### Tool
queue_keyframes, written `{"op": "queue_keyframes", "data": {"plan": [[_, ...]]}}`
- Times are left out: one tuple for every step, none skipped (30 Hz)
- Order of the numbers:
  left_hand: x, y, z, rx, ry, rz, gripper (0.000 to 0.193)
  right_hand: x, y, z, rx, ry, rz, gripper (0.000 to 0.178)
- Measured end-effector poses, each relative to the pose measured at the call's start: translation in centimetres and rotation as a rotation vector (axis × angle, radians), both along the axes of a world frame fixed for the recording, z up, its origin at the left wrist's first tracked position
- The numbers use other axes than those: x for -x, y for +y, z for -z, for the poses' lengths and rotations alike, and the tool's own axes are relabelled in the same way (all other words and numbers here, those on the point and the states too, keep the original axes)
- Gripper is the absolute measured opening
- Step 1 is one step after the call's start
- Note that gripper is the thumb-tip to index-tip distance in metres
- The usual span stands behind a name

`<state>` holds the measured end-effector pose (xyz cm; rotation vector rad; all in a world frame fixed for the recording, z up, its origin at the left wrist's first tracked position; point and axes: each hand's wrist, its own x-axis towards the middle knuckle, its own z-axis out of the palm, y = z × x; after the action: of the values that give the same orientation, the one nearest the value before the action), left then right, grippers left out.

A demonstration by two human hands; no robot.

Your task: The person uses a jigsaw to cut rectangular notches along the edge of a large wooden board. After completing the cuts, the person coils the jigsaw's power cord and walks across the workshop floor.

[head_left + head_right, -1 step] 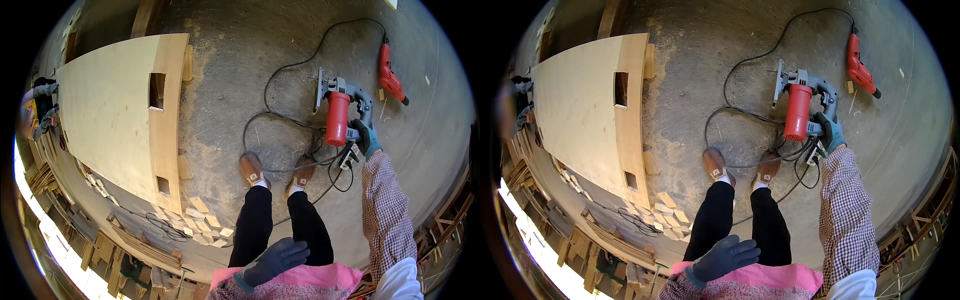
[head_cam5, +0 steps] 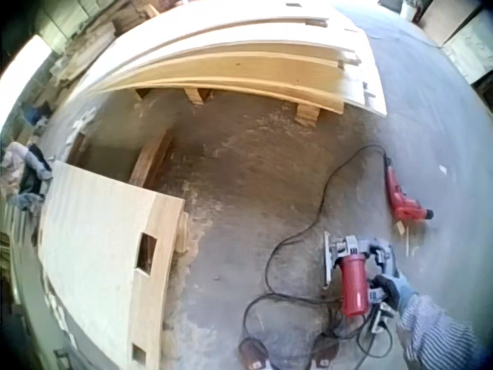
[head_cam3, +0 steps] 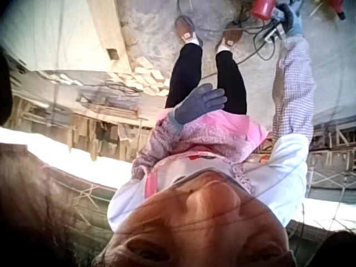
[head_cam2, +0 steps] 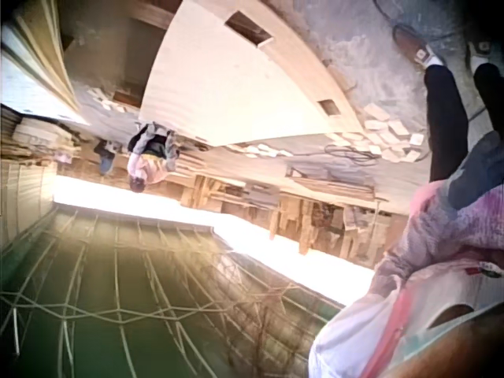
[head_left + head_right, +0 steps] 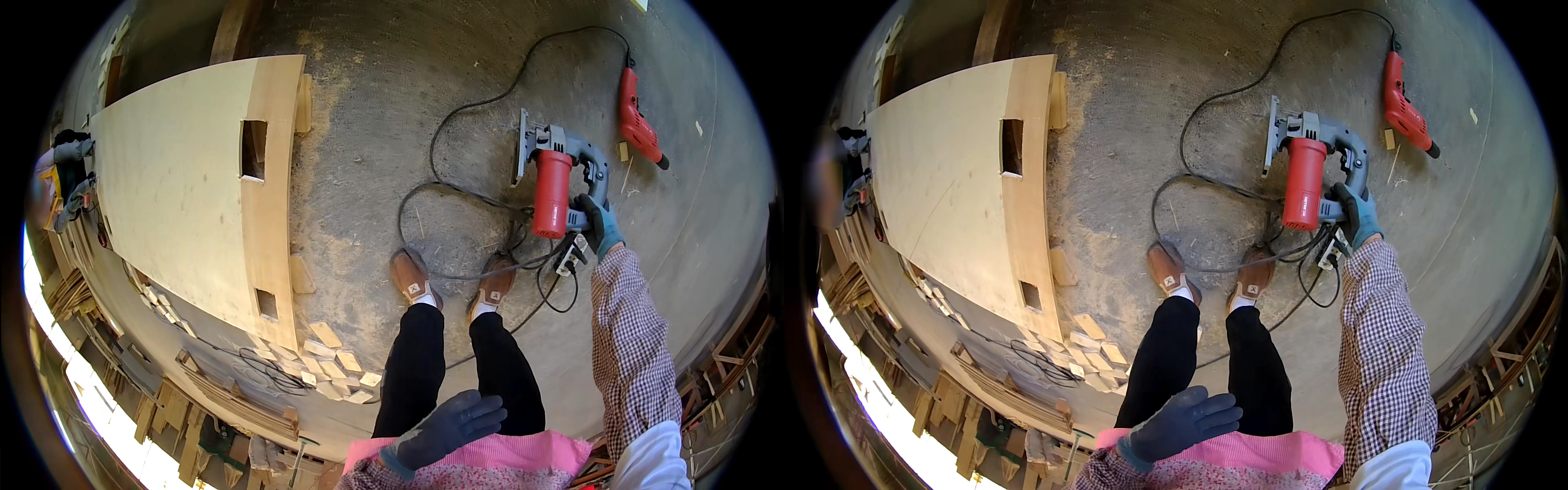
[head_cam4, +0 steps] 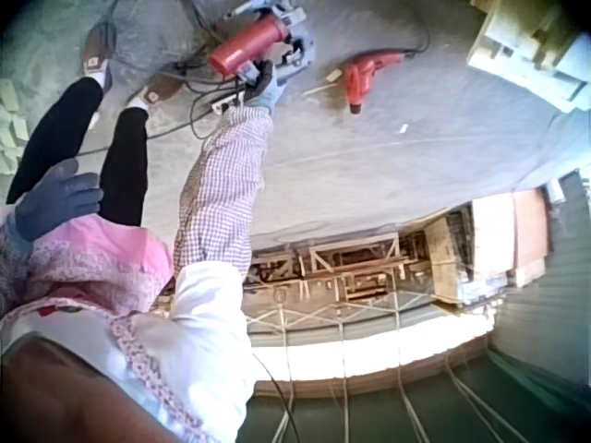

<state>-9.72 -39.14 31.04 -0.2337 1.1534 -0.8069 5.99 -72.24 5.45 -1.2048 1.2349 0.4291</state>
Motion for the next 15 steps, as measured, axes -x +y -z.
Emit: {"op": "queue_keyframes", "data": {"plan": [[0.3, -0.1, 0.1, 0.0, -0.058, 0.026, 0.011, 0.3, -0.8, 0.9, 0.051, 0.047, -0.03, 0.043], [0.6, -0.2, 0.2, 0.001, -0.117, 0.051, 0.011, 0.6, -1.5, 1.8, 0.102, 0.094, -0.061, 0.044], [0.7, -0.2, 0.4, 0.005, -0.179, 0.084, 0.011, 1.0, -2.1, 2.8, 0.19, 0.168, -0.088, 0.047], [0.4, -0.3, 0.4, 0.006, -0.102, 0.063, 0.01, 1.3, -2.9, 3.8, 0.193, 0.162, -0.065, 0.046], [-0.2, -0.3, 0.2, 0.007, -0.025, 0.041, 0.008, 1.7, -3.7, 4.8, 0.197, 0.155, -0.042, 0.045], [-0.6, -0.4, 0.2, 0.006, 0.05, 0.017, 0.007, 1.8, -4.1, 5.5, 0.202, 0.146, -0.022, 0.044], [-0.5, -0.4, 0.3, 0.009, 0.028, 0.019, 0.013, 2.0, -4.5, 6.1, 0.214, 0.155, -0.034, 0.041], [-0.4, -0.3, 0.4, 0.013, 0.005, 0.022, 0.019, 2.5, -4.8, 6.6, 0.204, 0.108, 0.007, 0.039], [-0.5, -0.3, 0.5, 0.014, -0.019, 0.021, 0.025, 2.9, -4.6, 6.8, 0.192, 0.058, 0.044, 0.037], [-0.7, -0.4, 0.5, 0.011, -0.097, -0.006, 0.035, 3.1, -4.5, 6.9, 0.179, 0.009, 0.081, 0.035], [-0.9, -0.5, 0.2, 0.009, -0.176, -0.033, 0.045, 3.2, -4.6, 7.0, 0.131, -0.002, 0.083, 0.033], [-1.1, -0.5, 0.0, 0.006, -0.251, -0.06, 0.055, 3.4, -4.6, 6.9, 0.083, -0.009, 0.086, 0.031], [-1.0, -0.4, 0.1, 0.001, -0.265, -0.029, 0.062, 3.5, -4.5, 6.8, 0.034, -0.017, 0.089, 0.029], [-0.8, -0.3, 0.1, -0.004, -0.279, 0.002, 0.069, 3.7, -4.2, 6.8, 0.041, 0.003, 0.132, 0.03], [-0.5, -0.3, 0.2, -0.011, -0.292, 0.028, 0.076, 2.9, -2.7, 5.5, 0.046, 0.024, 0.17, 0.031]]}}
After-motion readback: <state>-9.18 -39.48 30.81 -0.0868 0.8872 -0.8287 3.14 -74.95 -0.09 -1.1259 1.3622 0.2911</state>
